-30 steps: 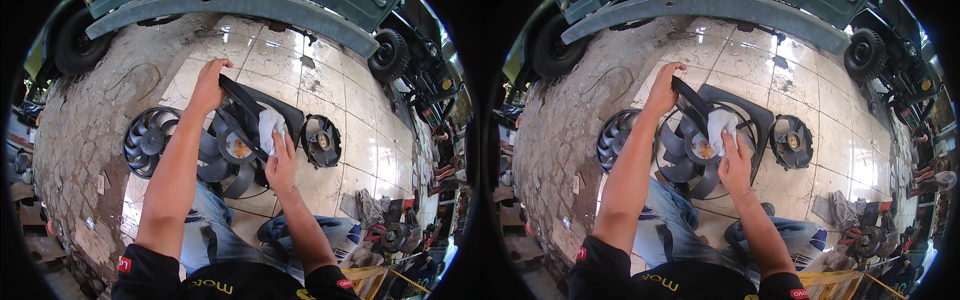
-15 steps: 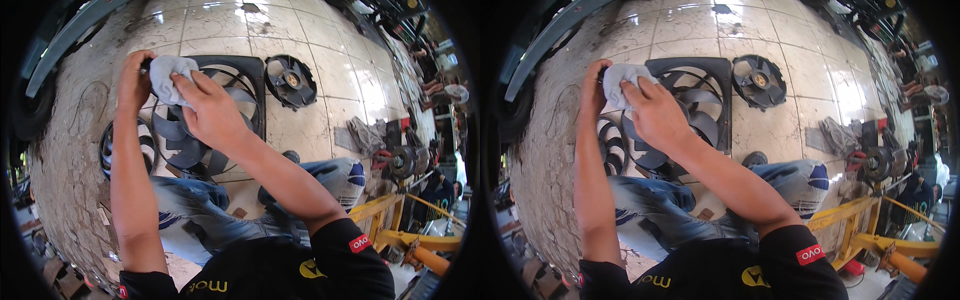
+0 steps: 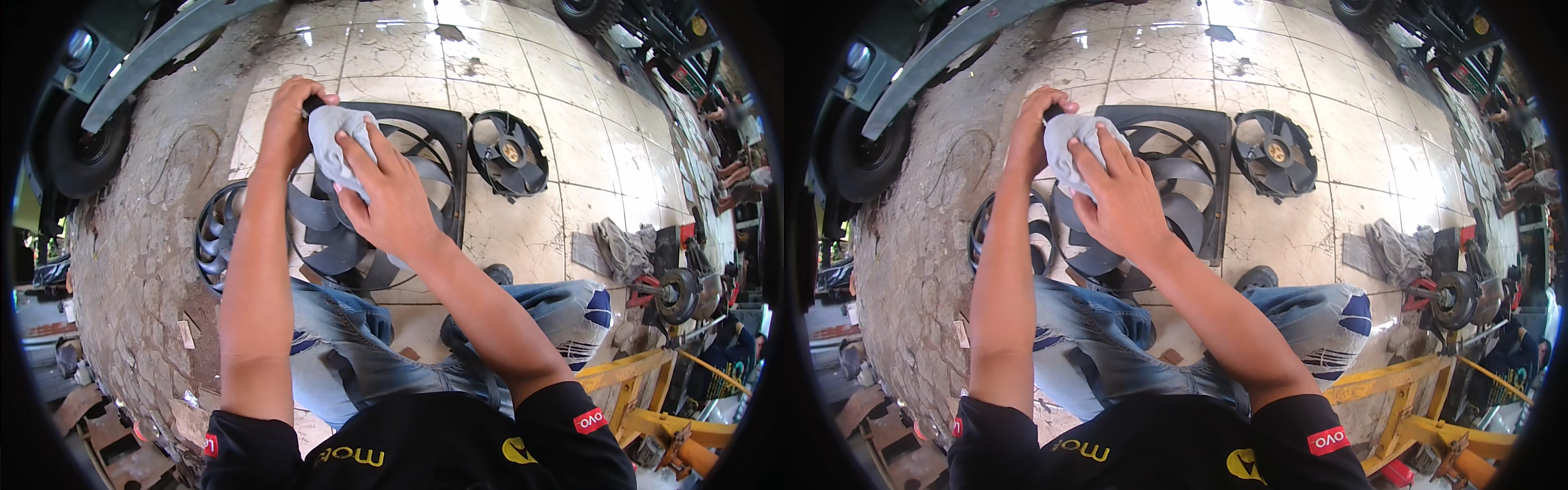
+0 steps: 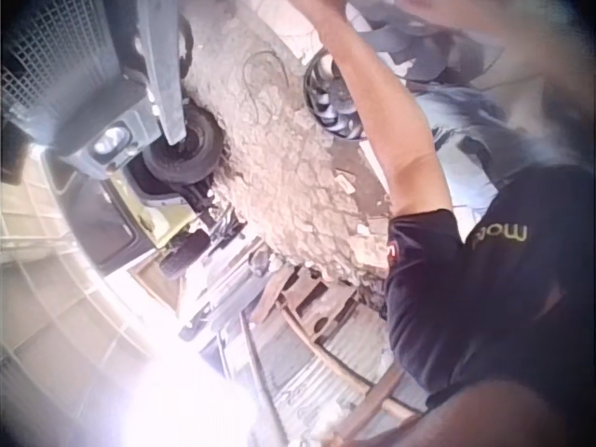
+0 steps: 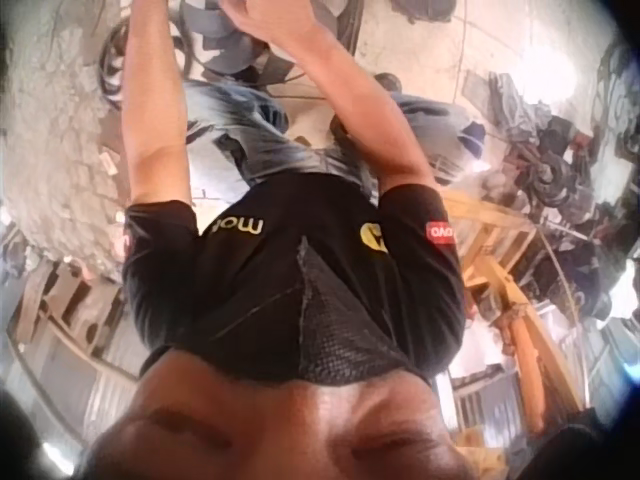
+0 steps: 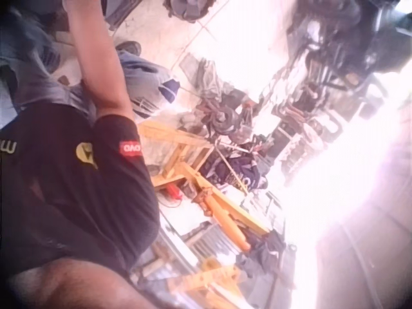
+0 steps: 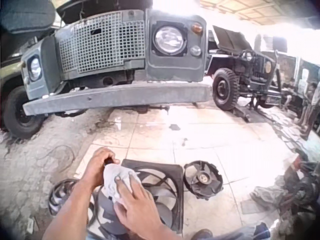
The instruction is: The person sits on the floor and wipes a black plastic fan blade assembly with a white cloth. They rotate the fan to clean different sections of the blades and the central hub, then place the cleaned fan on the floor next to other fan parts.
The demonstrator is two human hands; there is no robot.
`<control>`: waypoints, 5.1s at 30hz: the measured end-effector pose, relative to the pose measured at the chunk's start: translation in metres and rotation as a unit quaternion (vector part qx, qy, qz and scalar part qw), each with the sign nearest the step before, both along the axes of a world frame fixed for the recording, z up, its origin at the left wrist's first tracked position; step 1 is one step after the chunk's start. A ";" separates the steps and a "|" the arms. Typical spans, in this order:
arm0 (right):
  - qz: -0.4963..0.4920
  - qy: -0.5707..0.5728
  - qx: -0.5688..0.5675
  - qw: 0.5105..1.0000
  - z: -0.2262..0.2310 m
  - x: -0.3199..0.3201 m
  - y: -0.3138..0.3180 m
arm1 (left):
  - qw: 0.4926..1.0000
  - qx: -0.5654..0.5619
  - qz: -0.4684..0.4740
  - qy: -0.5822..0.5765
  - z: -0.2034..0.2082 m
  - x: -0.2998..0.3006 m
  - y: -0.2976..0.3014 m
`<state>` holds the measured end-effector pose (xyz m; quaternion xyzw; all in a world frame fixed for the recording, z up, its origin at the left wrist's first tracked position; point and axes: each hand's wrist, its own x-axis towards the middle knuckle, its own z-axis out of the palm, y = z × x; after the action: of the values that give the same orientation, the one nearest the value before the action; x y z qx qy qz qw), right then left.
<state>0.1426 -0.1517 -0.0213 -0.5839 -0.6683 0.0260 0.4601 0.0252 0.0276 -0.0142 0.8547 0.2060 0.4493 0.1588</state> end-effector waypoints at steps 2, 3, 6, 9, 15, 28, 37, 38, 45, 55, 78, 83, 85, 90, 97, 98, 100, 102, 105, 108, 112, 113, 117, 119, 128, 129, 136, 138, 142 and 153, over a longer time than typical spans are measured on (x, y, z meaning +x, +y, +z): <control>0.009 0.012 -0.016 1.000 0.004 -0.006 0.008 | 0.999 -0.027 0.021 0.005 -0.004 -0.008 0.008; 0.011 0.010 -0.025 1.000 0.004 -0.008 0.007 | 0.999 -0.041 0.033 0.008 -0.006 -0.014 0.012; 0.015 -0.007 -0.033 0.999 -0.020 -0.008 -0.022 | 0.994 -0.052 0.099 -0.001 -0.006 -0.032 0.011; -0.004 -0.029 -0.016 0.999 -0.077 0.003 -0.059 | 0.982 -0.113 0.151 -0.007 -0.004 -0.042 0.015; 0.032 0.040 -0.012 0.999 -0.049 -0.003 -0.023 | 0.979 -0.120 0.166 0.008 -0.013 -0.042 0.016; 0.040 0.066 -0.043 0.996 0.022 -0.003 0.015 | 0.999 -0.042 -0.004 0.034 0.002 -0.019 0.001; 0.044 -0.033 -0.040 0.998 -0.058 0.006 -0.059 | 0.987 -0.112 0.119 0.009 -0.007 -0.047 0.012; 0.048 -0.024 -0.052 0.997 -0.064 0.007 -0.066 | 0.988 -0.102 0.119 0.015 -0.008 -0.048 0.012; 0.044 -0.047 -0.006 0.998 -0.003 -0.007 -0.004 | 0.995 -0.059 0.078 0.028 -0.007 -0.027 0.011; 0.100 0.006 -0.068 0.993 -0.031 0.008 -0.026 | 0.974 -0.128 0.187 0.026 -0.013 -0.055 0.019; -0.014 0.054 -0.044 0.997 -0.001 0.037 -0.017 | 0.987 -0.097 0.096 0.082 -0.003 -0.016 -0.015; -0.008 -0.013 0.043 0.999 -0.020 0.054 -0.041 | 0.986 -0.099 0.113 0.070 -0.003 -0.020 -0.011; 0.029 -0.009 0.037 0.999 -0.022 0.048 -0.041 | 0.989 -0.089 0.100 0.070 -0.003 -0.018 -0.009; 0.064 0.071 -0.020 0.995 0.010 0.015 0.003 | 0.994 -0.086 0.037 0.059 0.001 -0.007 -0.011; -0.106 0.085 -0.106 0.985 0.017 0.050 0.058 | 0.995 -0.091 -0.001 0.043 -0.002 -0.013 -0.004; -0.133 0.106 -0.085 0.982 0.012 0.063 0.057 | 0.995 -0.087 -0.004 0.041 -0.003 -0.015 -0.004; -0.151 0.165 -0.036 0.974 0.010 0.096 0.058 | 0.995 -0.090 -0.007 0.034 -0.005 -0.016 -0.002; -0.127 0.339 -0.010 0.932 0.022 0.108 0.063 | 0.994 -0.103 -0.005 0.024 -0.008 -0.019 0.000; -0.098 0.379 -0.049 0.919 0.062 0.092 0.059 | 0.998 -0.058 0.017 -0.005 -0.008 -0.019 0.000; -0.019 0.290 -0.095 0.952 0.072 0.069 0.057 | 0.998 -0.064 0.011 -0.010 -0.008 -0.015 0.001; 0.094 0.159 -0.095 0.978 0.063 0.035 0.062 | 0.998 -0.042 0.003 -0.041 -0.009 -0.008 0.003; 0.118 0.108 -0.079 0.984 0.055 0.028 0.064 | 0.998 -0.040 0.009 -0.038 -0.010 -0.008 0.002; 0.125 0.054 -0.015 0.991 0.027 0.010 0.045 | 0.998 -0.031 0.047 -0.021 -0.014 -0.015 0.008; 0.115 0.081 -0.052 0.989 0.025 0.014 0.032 | 0.996 -0.053 0.073 0.001 -0.013 -0.016 0.008; 0.075 0.161 -0.079 0.981 -0.027 0.015 -0.045 | 0.981 -0.173 0.086 -0.030 -0.030 -0.033 0.025; 0.079 0.181 -0.090 0.976 -0.036 0.015 -0.053 | 0.975 -0.204 0.077 -0.050 -0.030 -0.036 0.028; 0.010 0.190 -0.072 0.979 -0.014 0.039 -0.017 | 0.981 -0.079 0.179 -0.005 -0.019 -0.042 0.018; -0.054 0.247 -0.060 0.966 -0.001 0.054 0.006 | 0.977 -0.075 0.201 0.002 -0.016 -0.037 0.016; -0.013 0.297 -0.066 0.952 0.038 0.060 0.020 | 0.977 -0.076 0.201 0.003 -0.021 -0.048 0.022; 0.067 0.261 -0.029 0.963 -0.031 0.022 -0.003 | 0.962 -0.077 0.259 0.026 -0.019 -0.046 0.016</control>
<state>0.1643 -0.1548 -0.0526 -0.5239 -0.5615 0.2276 0.5987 -0.0213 0.0441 -0.0330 0.7687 0.4583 0.4354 0.0968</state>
